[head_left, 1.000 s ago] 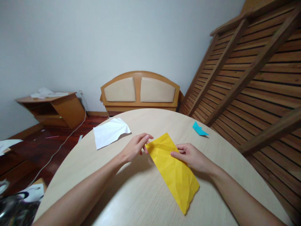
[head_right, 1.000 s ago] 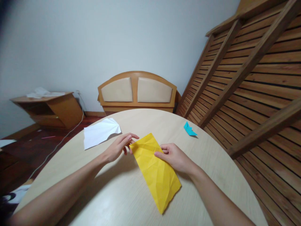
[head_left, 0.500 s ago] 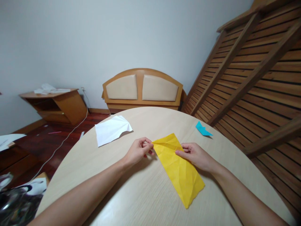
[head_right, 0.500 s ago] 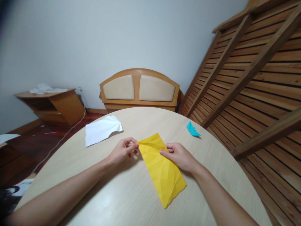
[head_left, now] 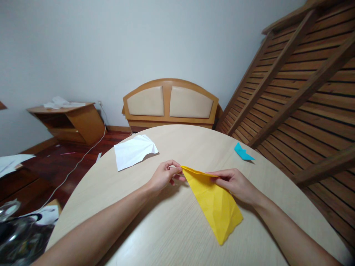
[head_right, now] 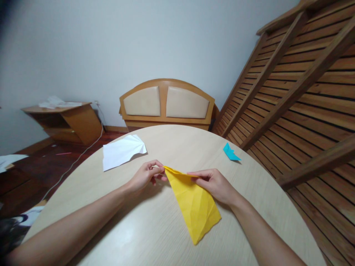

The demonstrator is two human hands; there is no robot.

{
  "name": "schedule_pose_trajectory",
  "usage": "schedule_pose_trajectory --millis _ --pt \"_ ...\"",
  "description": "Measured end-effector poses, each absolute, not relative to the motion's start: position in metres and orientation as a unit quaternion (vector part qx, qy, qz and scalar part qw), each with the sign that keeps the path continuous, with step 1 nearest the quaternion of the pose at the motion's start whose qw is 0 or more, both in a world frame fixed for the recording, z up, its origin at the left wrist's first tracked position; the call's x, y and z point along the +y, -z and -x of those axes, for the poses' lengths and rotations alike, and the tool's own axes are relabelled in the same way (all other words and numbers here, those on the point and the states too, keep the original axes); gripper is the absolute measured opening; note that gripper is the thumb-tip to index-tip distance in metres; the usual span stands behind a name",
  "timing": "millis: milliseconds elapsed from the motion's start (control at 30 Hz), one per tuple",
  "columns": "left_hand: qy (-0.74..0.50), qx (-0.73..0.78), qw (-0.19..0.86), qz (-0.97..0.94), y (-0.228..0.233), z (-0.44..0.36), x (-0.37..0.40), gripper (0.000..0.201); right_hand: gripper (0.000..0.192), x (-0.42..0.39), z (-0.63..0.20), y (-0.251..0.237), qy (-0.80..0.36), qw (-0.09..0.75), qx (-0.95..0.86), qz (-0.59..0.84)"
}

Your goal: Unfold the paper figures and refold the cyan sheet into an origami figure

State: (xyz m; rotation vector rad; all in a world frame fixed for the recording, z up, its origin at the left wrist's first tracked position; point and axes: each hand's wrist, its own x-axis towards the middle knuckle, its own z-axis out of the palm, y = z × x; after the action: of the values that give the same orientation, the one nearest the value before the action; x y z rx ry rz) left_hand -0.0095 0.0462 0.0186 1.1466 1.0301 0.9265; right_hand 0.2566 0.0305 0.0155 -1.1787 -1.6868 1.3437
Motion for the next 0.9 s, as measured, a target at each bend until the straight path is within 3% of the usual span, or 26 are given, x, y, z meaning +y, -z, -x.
schedule_pose_trajectory --millis 233,333,500,700,800,900 --pt "-0.419 0.442 0.625 -0.488 -0.017 0.005 0.042 0.027 0.03 0.031 -0.246 -0.008 -0.488 0.394 -0.622 0.468" --pt "-0.414 0.43 0.617 -0.512 -0.011 -0.001 0.041 0.03 0.039 0.025 -0.225 -0.01 -0.517 0.431 -0.583 0.455" --pt "-0.395 0.377 0.64 -0.542 -0.012 0.0 0.044 0.029 0.062 0.015 -0.214 -0.017 -0.549 0.406 -0.587 0.435" --pt "-0.156 0.328 0.708 -0.605 -0.034 0.025 0.048 0.035 0.04 0.018 -0.243 -0.029 -0.396 0.459 -0.704 0.371" --pt "-0.067 0.295 0.712 -0.633 -0.038 0.032 0.047 0.039 0.043 0.015 -0.244 -0.033 -0.261 0.397 -0.812 0.338" --pt "-0.01 0.264 0.696 -0.668 -0.039 0.033 0.045 0.039 0.035 0.009 -0.235 -0.035 -0.21 0.33 -0.869 0.304"
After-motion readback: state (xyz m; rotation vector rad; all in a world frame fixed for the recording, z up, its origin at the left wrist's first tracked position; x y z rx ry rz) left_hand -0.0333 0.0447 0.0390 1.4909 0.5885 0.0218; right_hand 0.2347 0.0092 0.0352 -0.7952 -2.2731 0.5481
